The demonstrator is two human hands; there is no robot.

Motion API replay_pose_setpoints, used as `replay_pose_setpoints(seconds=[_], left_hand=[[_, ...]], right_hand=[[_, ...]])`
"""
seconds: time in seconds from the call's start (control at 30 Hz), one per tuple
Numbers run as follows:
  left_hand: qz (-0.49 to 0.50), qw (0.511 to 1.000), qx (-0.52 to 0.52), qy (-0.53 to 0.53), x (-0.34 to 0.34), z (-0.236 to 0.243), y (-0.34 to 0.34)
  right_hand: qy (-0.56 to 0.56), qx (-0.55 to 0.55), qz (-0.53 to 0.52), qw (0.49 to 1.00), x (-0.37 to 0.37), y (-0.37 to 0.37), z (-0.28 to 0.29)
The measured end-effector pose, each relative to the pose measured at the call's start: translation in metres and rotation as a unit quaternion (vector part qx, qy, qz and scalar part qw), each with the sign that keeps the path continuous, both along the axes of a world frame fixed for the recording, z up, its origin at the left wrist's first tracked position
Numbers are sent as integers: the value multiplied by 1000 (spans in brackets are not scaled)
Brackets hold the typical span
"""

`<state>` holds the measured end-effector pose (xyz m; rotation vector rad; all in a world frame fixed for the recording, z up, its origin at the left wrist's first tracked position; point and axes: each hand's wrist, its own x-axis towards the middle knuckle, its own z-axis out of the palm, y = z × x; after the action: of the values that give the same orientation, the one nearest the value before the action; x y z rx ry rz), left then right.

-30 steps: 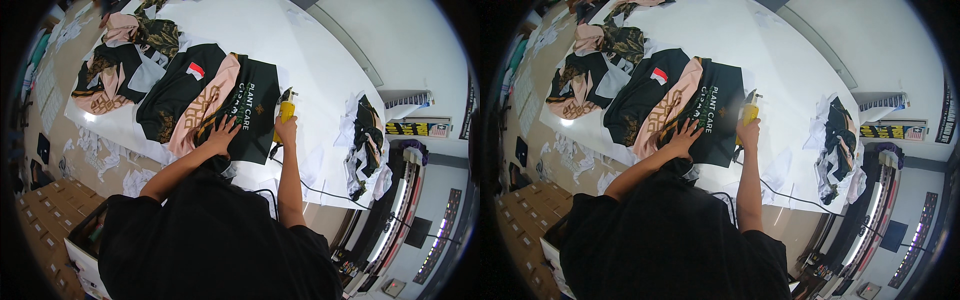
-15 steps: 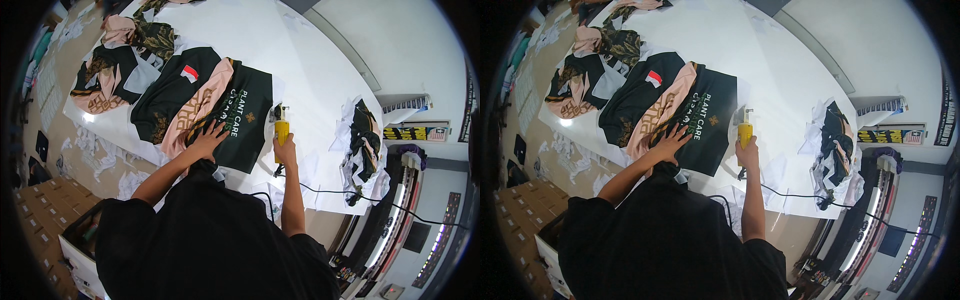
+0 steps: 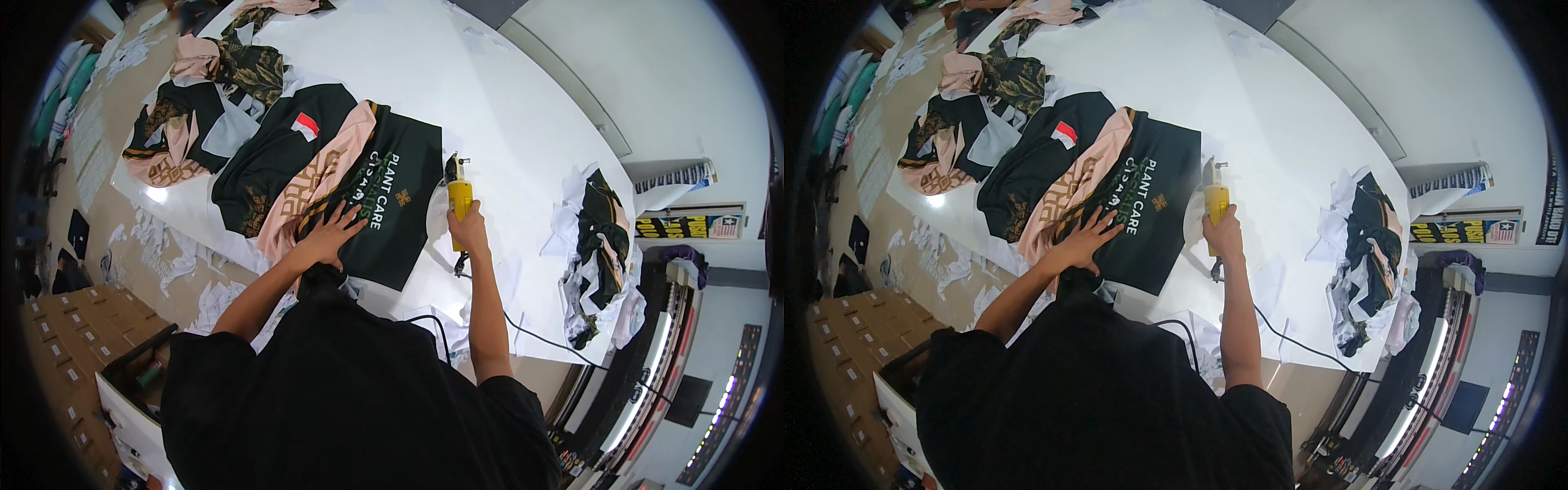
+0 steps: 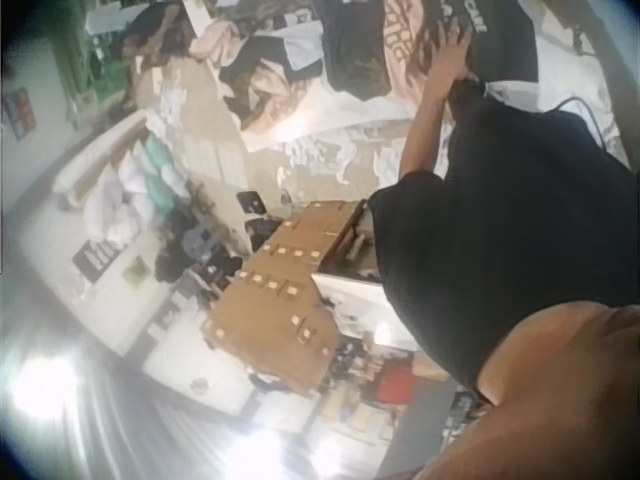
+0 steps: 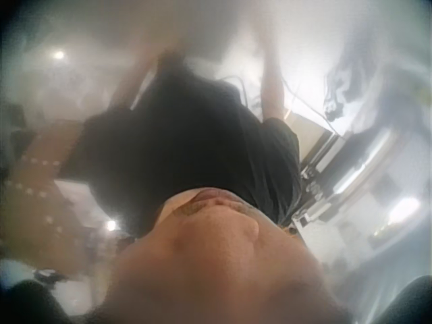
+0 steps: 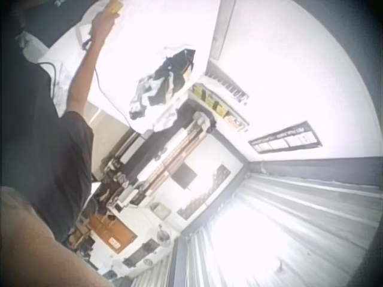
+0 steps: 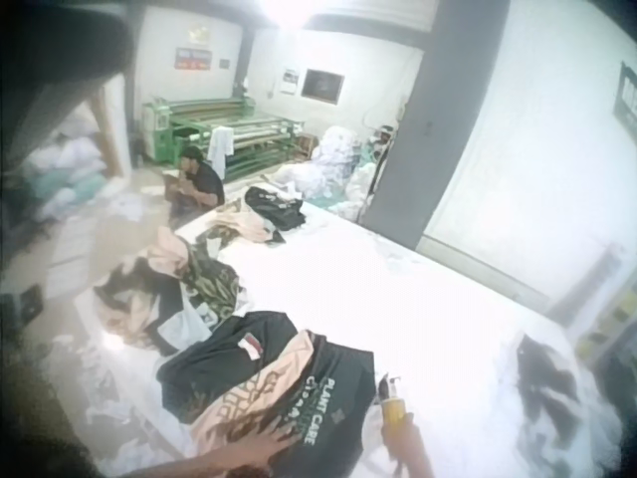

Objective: The person organizes printed fabric panels on a large table and then uses a motorized rotary fabric cutter to trim excess white material from around the edges of the pieces.

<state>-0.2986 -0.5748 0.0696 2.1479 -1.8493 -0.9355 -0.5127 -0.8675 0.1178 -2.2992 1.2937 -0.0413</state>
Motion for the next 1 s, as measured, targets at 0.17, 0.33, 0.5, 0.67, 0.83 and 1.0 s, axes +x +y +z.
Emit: replay_pose_setpoints(seconds=[0.17,0.33,0.5,0.67,0.83,1.0], left_hand=[[6,1000,-16,-5,-1,3,1],[14,1000,4,-11,-3,9,-2],[11,999,-23,-34,-8,10,-4],[-94,979,56,173,-24,35,-31],[148,820,-289,472,53,112,-6],[423,719,-434,-340,224,215,116]], right_hand=[[-3,-7,29,1000,25,-33,-2],[-4,-16,46,999,62,-70,-2],[-4,-26,49,998,97,-102,-2],[-41,5,7,999,57,-103,-13],[-131,99,-97,982,-35,-71,-5],[-200,166,-203,944,-106,-24,36]])
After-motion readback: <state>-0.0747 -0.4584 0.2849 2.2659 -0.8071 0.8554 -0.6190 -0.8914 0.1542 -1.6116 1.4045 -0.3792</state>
